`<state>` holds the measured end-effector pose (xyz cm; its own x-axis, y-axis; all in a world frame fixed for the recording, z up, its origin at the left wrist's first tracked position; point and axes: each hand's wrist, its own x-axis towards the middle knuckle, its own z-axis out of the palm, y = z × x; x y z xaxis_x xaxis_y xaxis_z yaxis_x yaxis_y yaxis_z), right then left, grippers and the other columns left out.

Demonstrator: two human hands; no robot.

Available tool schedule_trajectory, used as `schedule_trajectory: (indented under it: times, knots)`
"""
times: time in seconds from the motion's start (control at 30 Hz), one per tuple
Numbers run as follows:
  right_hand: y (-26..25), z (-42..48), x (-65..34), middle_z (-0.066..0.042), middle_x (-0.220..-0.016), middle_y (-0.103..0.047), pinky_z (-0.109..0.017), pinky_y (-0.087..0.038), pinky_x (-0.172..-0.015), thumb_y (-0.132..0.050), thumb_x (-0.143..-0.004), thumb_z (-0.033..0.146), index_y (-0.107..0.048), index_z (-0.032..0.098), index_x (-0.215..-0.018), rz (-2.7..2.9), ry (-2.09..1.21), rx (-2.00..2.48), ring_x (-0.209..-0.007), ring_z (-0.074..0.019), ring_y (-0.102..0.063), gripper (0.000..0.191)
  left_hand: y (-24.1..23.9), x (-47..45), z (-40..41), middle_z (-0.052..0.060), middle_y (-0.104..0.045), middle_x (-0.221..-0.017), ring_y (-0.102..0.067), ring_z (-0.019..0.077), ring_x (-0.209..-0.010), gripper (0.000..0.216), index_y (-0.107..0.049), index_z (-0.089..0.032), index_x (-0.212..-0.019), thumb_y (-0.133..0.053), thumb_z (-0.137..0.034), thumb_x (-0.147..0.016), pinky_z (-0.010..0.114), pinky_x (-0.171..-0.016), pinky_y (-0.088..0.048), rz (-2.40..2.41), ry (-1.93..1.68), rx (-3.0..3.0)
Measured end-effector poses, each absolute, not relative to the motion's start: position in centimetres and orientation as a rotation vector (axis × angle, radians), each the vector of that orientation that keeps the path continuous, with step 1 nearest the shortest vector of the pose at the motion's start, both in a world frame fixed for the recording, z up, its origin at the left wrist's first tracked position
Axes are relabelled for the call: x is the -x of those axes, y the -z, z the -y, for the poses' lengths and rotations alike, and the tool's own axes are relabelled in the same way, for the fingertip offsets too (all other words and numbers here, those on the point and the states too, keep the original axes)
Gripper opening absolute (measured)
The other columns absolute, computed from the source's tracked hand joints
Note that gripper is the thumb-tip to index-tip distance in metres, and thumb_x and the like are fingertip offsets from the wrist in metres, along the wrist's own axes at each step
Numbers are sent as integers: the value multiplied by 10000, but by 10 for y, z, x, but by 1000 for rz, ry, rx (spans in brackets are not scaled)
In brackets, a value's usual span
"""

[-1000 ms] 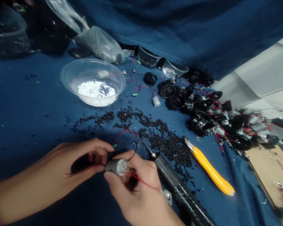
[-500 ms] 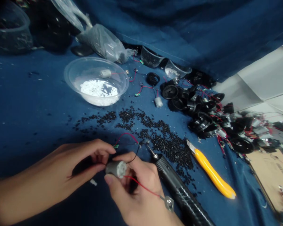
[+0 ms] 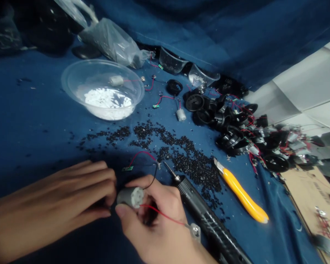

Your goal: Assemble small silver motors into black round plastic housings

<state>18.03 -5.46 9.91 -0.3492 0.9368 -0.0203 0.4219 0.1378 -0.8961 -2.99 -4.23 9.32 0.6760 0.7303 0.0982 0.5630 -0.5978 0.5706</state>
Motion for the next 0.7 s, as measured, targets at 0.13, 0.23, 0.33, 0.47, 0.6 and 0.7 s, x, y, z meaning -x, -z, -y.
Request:
schedule_trajectory:
  times: [0.13, 0.23, 0.33, 0.47, 0.6, 0.7]
  knots:
    - [-99, 55, -181, -20, -713, -676, -223, -428, -455, -680, -810, 203, -663, 185, -940, 1783, -1182, 1273, -559, -135, -568, 132, -96, 30, 40, -67, -606, -805, -599, 114, -717, 160, -556, -214, -828, -644, -87, -870, 246, -640, -401, -991, -513, -2133]
    - [-98, 55, -182, -11, -717, -661, -219, -427, -467, -685, -805, 199, -666, 189, -938, 1791, -1157, 1274, -549, -123, -550, 135, -97, 30, 42, -93, -592, -780, -576, 76, -679, 164, -548, -225, -802, -596, -98, -895, 212, -625, -393, -1004, -549, -1995]
    - [-99, 55, -181, 22, -645, -615, -209, -424, -463, -688, -799, 199, -671, 186, -947, 1819, -1145, 1260, -483, -100, -498, 150, -96, 30, 44, -99, -585, -768, -561, 69, -658, 177, -541, -231, -809, -580, -71, -873, 213, -610, -382, -1073, -548, -1934]
    - [-102, 55, -179, 21, -627, -641, -189, -426, -440, -690, -758, 157, -687, 180, -893, 1917, -1117, 1253, -463, -96, -520, 137, -93, 29, 45, -92, -601, -811, -583, 81, -724, 190, -542, -245, -852, -527, -60, -894, 229, -652, -388, -1066, -542, -1950]
    - [-101, 55, -179, 5, -682, -688, -198, -446, -458, -691, -757, 173, -684, 196, -906, 1885, -1077, 1273, -512, -119, -587, 151, -92, 29, 46, -73, -585, -824, -583, 109, -771, 186, -529, -242, -863, -509, -62, -907, 256, -692, -399, -1038, -573, -2013]
    - [-99, 55, -178, 39, -625, -634, -189, -415, -436, -673, -782, 175, -665, 218, -908, 1780, -1084, 1285, -465, -99, -522, 133, -91, 27, 47, -46, -589, -863, -576, 166, -857, 147, -534, -238, -886, -530, -94, -909, 319, -792, -423, -1052, -575, -2133]
